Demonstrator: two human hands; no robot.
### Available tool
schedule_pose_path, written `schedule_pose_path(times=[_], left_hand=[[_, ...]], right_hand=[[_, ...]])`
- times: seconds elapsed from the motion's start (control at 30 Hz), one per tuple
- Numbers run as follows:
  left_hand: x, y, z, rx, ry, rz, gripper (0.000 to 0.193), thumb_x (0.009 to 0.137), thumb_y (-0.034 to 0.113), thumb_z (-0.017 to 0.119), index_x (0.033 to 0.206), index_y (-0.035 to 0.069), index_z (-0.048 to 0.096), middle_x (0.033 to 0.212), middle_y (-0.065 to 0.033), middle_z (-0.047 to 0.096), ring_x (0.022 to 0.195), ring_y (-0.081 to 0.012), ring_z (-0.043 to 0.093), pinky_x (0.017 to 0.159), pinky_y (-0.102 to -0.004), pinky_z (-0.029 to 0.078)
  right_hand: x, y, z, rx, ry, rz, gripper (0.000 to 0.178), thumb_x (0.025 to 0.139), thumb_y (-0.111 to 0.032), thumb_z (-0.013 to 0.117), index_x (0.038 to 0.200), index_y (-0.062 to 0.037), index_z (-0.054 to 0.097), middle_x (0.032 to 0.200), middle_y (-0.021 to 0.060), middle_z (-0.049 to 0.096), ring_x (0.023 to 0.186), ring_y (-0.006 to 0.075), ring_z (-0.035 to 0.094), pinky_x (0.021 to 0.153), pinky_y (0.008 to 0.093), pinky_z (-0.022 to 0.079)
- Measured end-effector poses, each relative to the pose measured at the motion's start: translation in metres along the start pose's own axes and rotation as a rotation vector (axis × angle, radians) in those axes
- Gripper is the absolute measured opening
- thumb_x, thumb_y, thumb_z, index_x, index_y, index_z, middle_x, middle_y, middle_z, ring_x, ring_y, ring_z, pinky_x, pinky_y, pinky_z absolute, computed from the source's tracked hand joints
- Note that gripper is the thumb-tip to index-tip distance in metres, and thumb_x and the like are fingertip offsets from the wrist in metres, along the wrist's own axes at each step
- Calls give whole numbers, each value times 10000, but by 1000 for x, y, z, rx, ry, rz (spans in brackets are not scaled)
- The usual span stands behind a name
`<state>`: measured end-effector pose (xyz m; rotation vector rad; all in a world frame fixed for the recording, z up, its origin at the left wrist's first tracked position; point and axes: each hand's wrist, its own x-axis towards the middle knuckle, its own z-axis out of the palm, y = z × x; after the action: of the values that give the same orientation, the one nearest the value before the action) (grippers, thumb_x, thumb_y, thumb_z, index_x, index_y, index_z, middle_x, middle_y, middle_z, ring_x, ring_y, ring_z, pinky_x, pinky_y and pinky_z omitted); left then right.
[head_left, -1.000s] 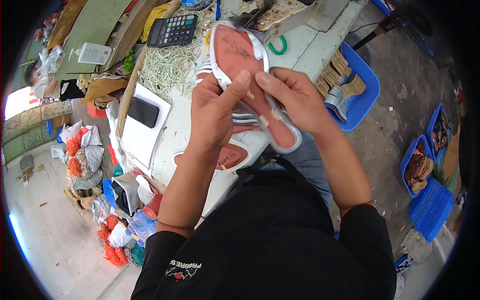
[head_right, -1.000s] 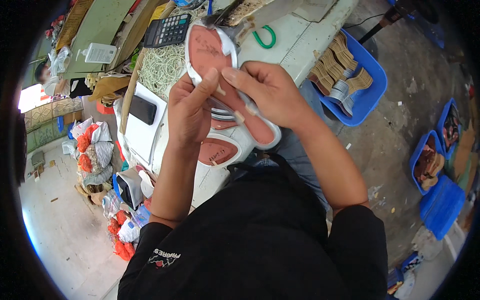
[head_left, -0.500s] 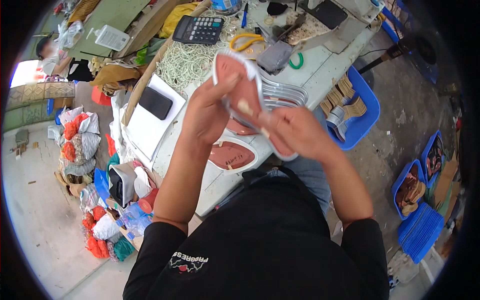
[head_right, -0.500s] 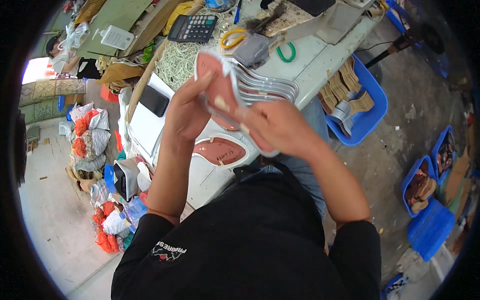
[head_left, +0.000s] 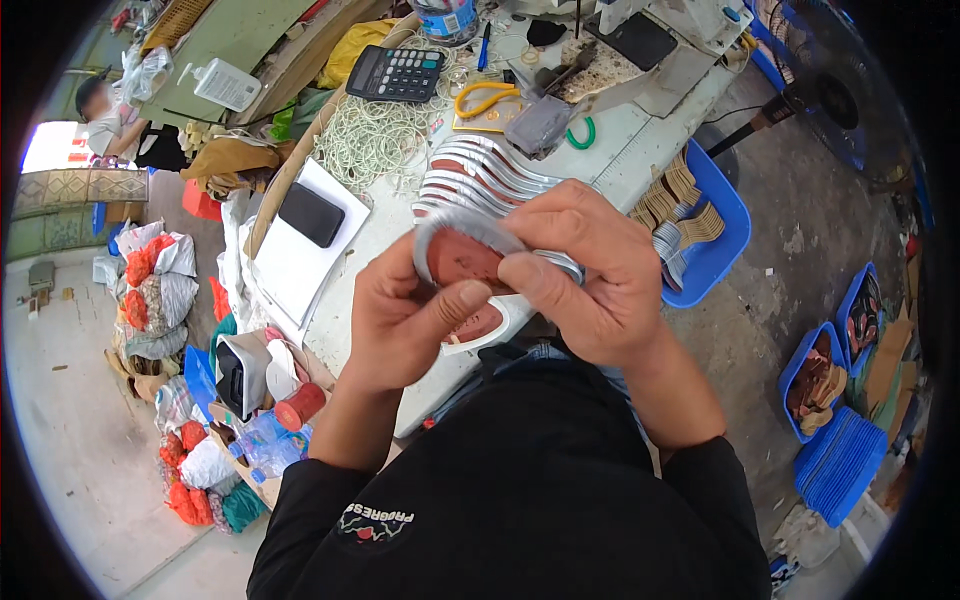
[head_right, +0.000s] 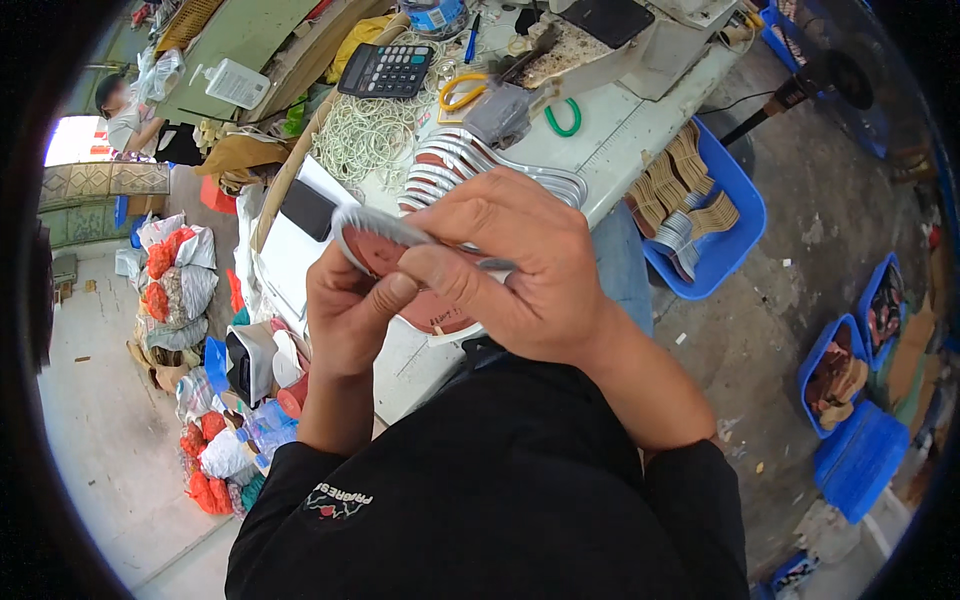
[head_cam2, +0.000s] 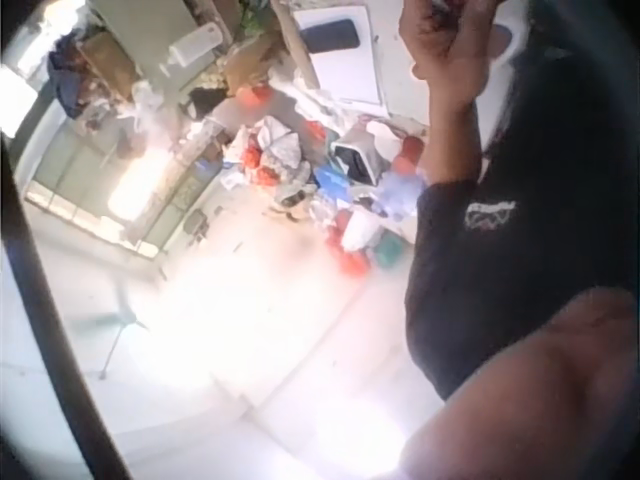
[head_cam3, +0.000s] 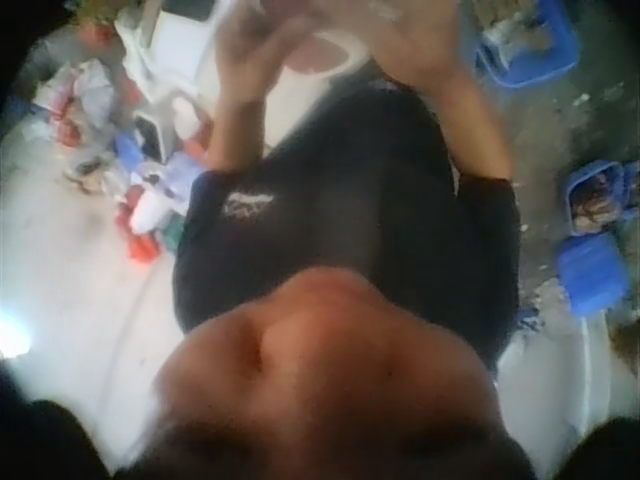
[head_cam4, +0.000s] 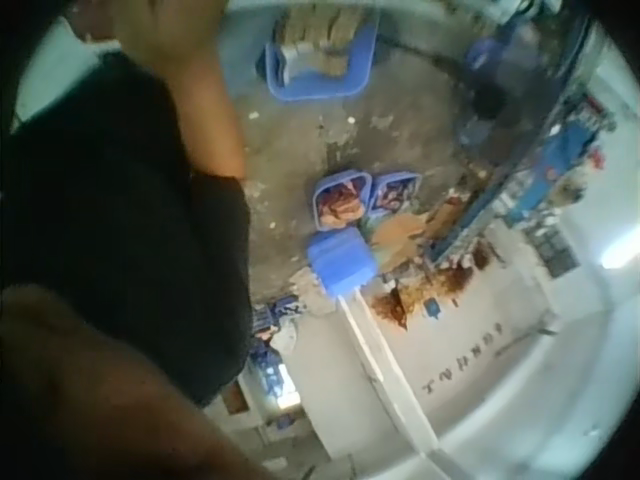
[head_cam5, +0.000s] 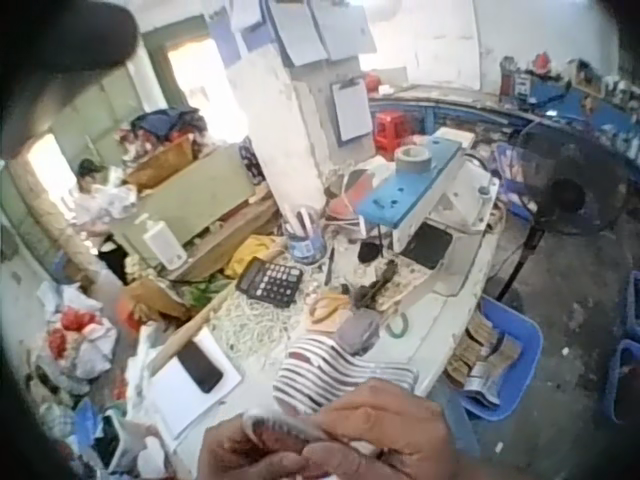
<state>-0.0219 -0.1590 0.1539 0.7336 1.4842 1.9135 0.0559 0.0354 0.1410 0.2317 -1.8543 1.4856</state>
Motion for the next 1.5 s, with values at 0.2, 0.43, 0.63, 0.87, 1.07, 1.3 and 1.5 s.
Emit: schedule_pose_path(times=[0.2, 0.43, 0.63, 0.87, 1.07, 1.3, 1.5], left_hand=[[7, 20, 1, 524, -89, 354, 281, 881, 0, 804, 1148, 14, 720, 1081, -131, 785, 915, -208, 767, 760, -311, 589], [7, 22, -8, 736, -117, 434, 328, 812, -9, 790, 1132, 27, 730, 1022, -141, 789, 883, -302, 779, 755, -360, 607], [-19, 3, -24, 184, 50, 98, 272, 933, 47, 758, 1179, -45, 687, 1066, -163, 783, 971, -267, 772, 870, -394, 620], [-69, -69, -108, 1140, -52, -133, 845, 712, 186, 942, 1453, 64, 554, 1377, -161, 632, 1257, -339, 626, 1035, -426, 525], [-79, -79, -135, 1217, -166, -118, 699, 649, 96, 875, 1312, 74, 652, 1143, -104, 678, 1022, -335, 681, 883, -402, 562], [-28, -14, -116, 915, -365, -128, 541, 774, 220, 908, 1232, 30, 692, 1012, -130, 687, 893, -304, 716, 787, -370, 577], [0, -2, -89, 1081, -436, -4, 449, 889, 371, 819, 1192, 51, 729, 863, -107, 688, 758, -285, 701, 699, -366, 543]], right_hand=[[23, -22, -2, 98, -50, -111, 300, 780, -207, 936, 987, -28, 813, 801, 82, 730, 702, 210, 681, 635, 310, 515], [26, -28, 2, -12, -90, -222, 341, 723, -218, 959, 957, -30, 798, 802, 83, 727, 695, 213, 676, 612, 303, 506], [-1, -5, 8, -86, -283, 13, 310, 782, -224, 916, 998, -46, 783, 847, 89, 730, 759, 256, 696, 701, 364, 531], [-96, 71, 23, -529, -489, 127, 348, 800, -207, 857, 1094, -71, 730, 881, 69, 670, 878, 285, 640, 816, 426, 472], [-76, 74, 37, -737, -413, 180, 536, 797, -254, 853, 1251, -56, 648, 1127, 149, 647, 1061, 328, 606, 930, 462, 457], [-70, 67, 48, 590, -516, 1024, 516, 946, -234, 825, 1325, 51, 620, 1142, 131, 746, 1032, 176, 721, 917, 339, 582], [-45, 62, 32, 667, -380, 1036, 186, 1030, -126, 719, 1122, 33, 690, 983, 68, 760, 891, 73, 695, 790, 240, 558]])
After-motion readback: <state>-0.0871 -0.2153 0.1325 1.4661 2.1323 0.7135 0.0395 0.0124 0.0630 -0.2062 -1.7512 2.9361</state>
